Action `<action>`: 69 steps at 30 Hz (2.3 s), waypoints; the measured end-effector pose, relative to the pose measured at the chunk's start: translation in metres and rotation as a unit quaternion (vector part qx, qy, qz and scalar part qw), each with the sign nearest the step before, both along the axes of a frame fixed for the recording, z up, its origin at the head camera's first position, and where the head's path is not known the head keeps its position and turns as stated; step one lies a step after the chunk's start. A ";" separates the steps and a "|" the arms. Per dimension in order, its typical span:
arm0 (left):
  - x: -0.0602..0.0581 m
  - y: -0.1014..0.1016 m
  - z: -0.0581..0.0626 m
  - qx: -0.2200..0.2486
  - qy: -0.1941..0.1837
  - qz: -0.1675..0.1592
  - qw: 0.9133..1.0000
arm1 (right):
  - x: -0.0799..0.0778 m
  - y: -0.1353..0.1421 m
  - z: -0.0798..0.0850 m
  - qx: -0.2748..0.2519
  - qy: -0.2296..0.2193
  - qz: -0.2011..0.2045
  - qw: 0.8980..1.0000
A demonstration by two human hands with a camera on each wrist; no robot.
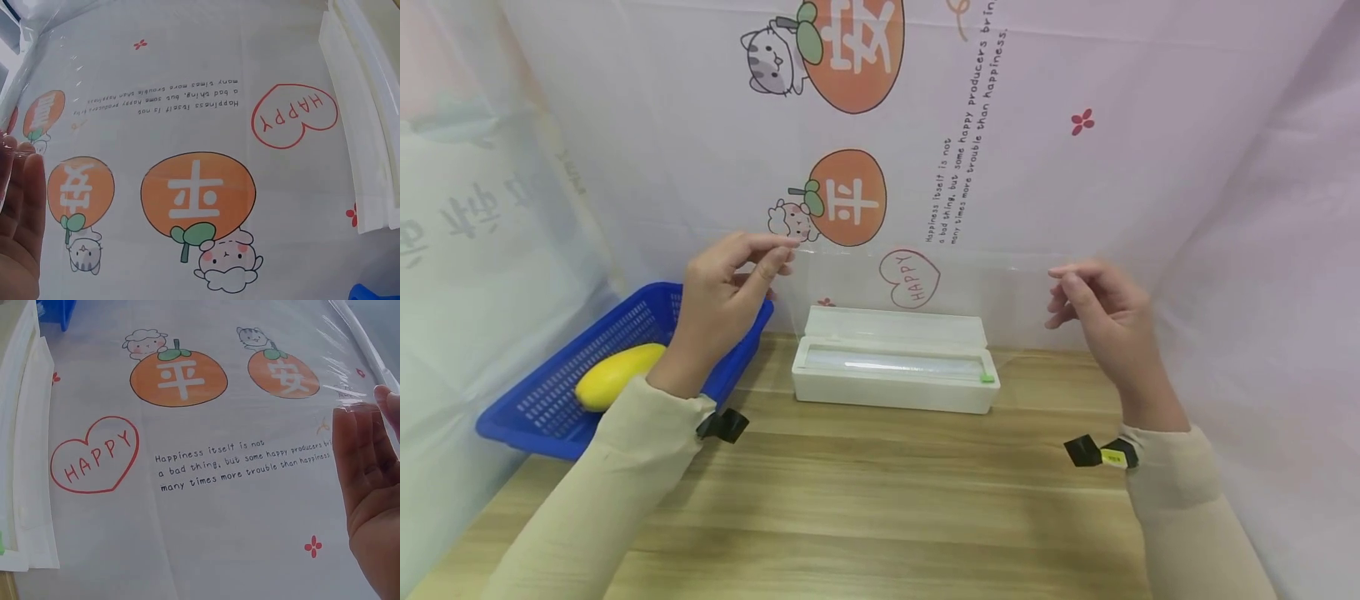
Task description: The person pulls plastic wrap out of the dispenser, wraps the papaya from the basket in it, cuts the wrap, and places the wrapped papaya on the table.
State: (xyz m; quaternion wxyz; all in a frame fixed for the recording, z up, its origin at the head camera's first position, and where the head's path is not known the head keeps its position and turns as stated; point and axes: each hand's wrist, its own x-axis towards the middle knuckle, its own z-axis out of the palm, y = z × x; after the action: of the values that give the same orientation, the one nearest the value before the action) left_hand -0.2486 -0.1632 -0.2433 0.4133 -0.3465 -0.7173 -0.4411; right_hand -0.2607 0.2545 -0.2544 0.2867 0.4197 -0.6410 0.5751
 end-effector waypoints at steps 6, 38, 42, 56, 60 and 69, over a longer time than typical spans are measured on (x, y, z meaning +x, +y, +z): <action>0.005 -0.001 -0.004 -0.007 0.016 -0.003 1.000 | 0.009 0.002 -0.004 0.002 -0.011 0.021 1.000; 0.030 -0.002 -0.055 -0.043 -0.133 -0.057 0.989 | 0.032 0.006 -0.042 0.095 -0.150 0.031 0.984; 0.030 -0.004 -0.066 -0.055 -0.155 -0.075 0.984 | 0.035 0.010 -0.048 0.126 -0.165 0.019 0.978; 0.031 -0.031 -0.097 -0.143 -0.181 -0.148 0.962 | 0.052 0.030 -0.071 0.256 -0.192 -0.006 0.947; 0.033 -0.037 -0.101 -0.172 -0.218 -0.203 0.939 | 0.053 0.038 -0.081 0.269 -0.194 0.050 0.942; 0.035 -0.039 -0.110 -0.252 -0.310 -0.257 0.880 | 0.053 0.044 -0.103 0.311 -0.207 0.112 0.921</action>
State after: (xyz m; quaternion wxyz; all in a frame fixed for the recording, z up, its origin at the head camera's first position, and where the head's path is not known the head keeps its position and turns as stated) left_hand -0.2134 -0.2026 -0.3538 -0.0595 -0.4565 -0.7814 -0.4212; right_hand -0.2081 0.2990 -0.3571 -0.0635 0.4283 -0.7815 0.4492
